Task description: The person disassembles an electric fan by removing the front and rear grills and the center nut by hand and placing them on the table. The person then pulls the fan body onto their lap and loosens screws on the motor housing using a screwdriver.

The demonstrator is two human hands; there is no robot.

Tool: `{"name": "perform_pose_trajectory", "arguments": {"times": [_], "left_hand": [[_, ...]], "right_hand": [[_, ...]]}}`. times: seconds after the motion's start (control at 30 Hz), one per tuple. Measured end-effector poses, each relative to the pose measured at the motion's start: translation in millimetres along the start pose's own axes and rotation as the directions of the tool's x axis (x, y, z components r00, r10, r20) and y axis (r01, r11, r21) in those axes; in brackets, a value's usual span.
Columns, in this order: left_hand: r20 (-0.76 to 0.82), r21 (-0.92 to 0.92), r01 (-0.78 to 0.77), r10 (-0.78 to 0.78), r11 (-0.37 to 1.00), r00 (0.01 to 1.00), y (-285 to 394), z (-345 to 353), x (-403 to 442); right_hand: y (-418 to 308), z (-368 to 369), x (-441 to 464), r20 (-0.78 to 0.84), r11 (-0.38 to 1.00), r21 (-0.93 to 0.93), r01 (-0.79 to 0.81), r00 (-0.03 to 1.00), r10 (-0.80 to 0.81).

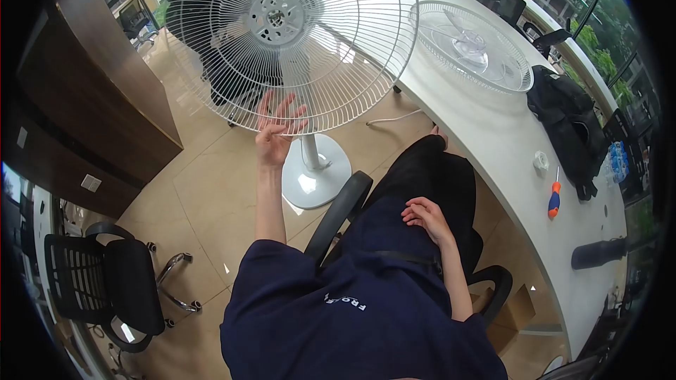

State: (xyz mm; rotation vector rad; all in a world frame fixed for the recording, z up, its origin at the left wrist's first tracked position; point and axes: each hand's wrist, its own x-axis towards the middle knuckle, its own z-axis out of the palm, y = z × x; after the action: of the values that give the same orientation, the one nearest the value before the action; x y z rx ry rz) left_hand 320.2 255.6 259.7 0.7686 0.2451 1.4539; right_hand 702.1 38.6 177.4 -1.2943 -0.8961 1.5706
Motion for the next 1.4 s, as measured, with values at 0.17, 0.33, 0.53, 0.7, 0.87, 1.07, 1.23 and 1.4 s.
{"name": "perform_pose_trajectory", "arguments": {"times": [0.17, 0.33, 0.53, 0.7, 0.87, 1.07, 1.23, 1.4], "left_hand": [[-0.011, 0.135, -0.051, 0.053, 0.990, 0.999, 14.2, 11.4, -19.8], [0.035, 0.235, -0.048, 0.041, 0.971, 0.999, 28.8, 29.2, -34.5], [0.081, 0.298, 0.041, -0.068, 0.954, 0.994, 24.0, 70.2, -54.9], [0.190, 0.346, 0.289, -0.369, 0.892, 0.910, -13.5, 104.9, -62.2], [0.270, 0.376, 0.391, -0.503, 0.840, 0.821, -55.2, 140.5, -46.6], [0.333, 0.170, 0.464, -0.494, 0.870, 0.804, -79.6, 176.6, 16.2], [0.312, 0.075, 0.472, -0.471, 0.878, 0.825, -103.7, 239.8, 46.6], [0.345, -0.018, 0.443, -0.410, 0.896, 0.844, -140.5, 289.2, 97.0]], "right_hand": [[-1.6, 2.2, -1.3, 0.003, 1.000, -0.009, 0.006, 1.000, -0.006], [-9.3, 11.8, -8.2, -0.032, 0.997, -0.060, 0.047, 0.998, -0.048], [-65.0, 48.8, -66.4, -0.059, 0.786, 0.136, 0.603, 0.797, -0.602], [-76.2, 35.4, -110.9, -0.299, 0.659, 0.031, 0.752, 0.636, -0.711], [-86.6, -7.7, -130.7, -0.451, 0.698, 0.002, 0.716, 0.624, -0.638], [-90.2, -0.9, -122.9, -0.419, 0.592, 0.086, 0.801, 0.568, -0.708], [-24.8, -2.4, -62.2, -0.110, 0.917, 0.226, 0.328, 0.944, -0.311], [7.8, 0.7, -38.5, -0.089, 0.988, -0.044, 0.148, 0.984, -0.151]]}}
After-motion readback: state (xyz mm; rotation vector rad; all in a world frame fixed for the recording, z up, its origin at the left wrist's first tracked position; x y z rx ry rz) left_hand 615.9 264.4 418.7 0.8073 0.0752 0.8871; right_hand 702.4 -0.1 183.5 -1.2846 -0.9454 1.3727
